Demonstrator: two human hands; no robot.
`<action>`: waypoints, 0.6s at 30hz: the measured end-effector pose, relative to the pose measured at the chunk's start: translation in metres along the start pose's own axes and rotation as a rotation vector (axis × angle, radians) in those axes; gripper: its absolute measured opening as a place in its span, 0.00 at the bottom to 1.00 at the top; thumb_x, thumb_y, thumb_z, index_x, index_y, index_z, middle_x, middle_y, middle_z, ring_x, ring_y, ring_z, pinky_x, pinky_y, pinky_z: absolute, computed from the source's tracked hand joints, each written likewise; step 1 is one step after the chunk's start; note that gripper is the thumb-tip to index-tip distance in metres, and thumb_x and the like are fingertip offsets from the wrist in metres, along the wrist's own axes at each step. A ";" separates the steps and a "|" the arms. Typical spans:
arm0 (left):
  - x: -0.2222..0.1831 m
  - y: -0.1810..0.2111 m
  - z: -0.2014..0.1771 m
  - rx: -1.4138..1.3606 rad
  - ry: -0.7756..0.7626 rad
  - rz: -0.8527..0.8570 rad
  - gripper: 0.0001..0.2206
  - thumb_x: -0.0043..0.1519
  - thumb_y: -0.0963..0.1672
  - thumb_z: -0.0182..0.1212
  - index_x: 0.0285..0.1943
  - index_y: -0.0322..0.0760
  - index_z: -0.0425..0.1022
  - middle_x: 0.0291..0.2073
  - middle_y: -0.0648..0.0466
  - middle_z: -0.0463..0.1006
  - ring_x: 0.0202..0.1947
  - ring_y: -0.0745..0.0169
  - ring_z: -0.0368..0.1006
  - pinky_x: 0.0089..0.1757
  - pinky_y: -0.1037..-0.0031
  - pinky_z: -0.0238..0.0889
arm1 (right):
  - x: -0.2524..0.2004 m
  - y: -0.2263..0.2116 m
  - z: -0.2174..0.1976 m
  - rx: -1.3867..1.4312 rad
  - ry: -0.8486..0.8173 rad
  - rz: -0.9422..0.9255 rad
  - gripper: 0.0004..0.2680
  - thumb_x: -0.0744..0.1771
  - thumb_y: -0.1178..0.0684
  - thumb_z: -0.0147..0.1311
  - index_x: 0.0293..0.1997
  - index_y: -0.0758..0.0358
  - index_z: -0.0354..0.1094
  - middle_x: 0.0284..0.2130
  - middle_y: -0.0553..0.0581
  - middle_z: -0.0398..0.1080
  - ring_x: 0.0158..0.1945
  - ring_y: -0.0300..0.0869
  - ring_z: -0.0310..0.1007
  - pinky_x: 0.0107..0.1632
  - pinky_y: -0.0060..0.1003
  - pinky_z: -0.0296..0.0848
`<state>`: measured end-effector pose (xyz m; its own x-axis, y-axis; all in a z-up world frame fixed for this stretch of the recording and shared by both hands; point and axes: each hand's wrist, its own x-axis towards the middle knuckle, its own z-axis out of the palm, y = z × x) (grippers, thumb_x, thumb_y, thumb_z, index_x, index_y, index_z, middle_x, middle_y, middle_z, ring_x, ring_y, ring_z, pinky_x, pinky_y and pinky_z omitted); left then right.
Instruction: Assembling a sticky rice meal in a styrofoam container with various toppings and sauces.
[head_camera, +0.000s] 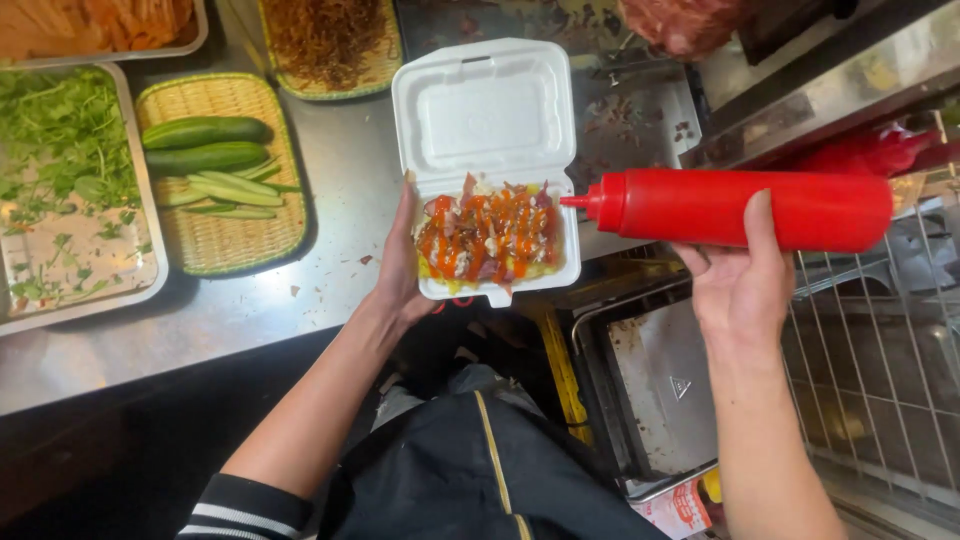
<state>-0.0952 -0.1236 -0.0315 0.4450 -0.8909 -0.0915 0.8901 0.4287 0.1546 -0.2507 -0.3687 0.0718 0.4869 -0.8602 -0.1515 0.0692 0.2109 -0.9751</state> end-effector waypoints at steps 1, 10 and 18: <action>0.003 -0.002 0.006 0.046 0.044 0.006 0.41 0.58 0.62 0.51 0.78 0.41 0.52 0.72 0.37 0.57 0.70 0.32 0.57 0.60 0.40 0.59 | 0.006 0.003 -0.003 0.097 0.095 0.131 0.26 0.59 0.41 0.65 0.62 0.53 0.65 0.55 0.56 0.74 0.60 0.50 0.78 0.58 0.51 0.82; 0.035 -0.018 0.097 0.180 0.510 0.005 0.46 0.53 0.66 0.42 0.74 0.37 0.62 0.70 0.35 0.64 0.67 0.25 0.61 0.57 0.33 0.57 | 0.121 0.098 -0.106 0.820 0.229 0.652 0.29 0.57 0.38 0.68 0.58 0.62 0.59 0.46 0.56 0.76 0.45 0.43 0.81 0.36 0.25 0.84; 0.026 -0.019 0.020 0.237 0.160 0.196 0.46 0.55 0.65 0.47 0.78 0.41 0.48 0.74 0.34 0.51 0.72 0.29 0.50 0.63 0.32 0.49 | 0.214 0.139 -0.148 1.499 0.284 0.961 0.53 0.61 0.67 0.63 0.70 0.66 -0.06 0.42 0.78 0.76 0.41 0.57 0.78 0.35 0.43 0.80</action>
<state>-0.1025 -0.1577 -0.0167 0.6318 -0.7522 -0.1873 0.7468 0.5259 0.4071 -0.2656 -0.5925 -0.1206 0.6901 -0.2080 -0.6931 0.6065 0.6887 0.3972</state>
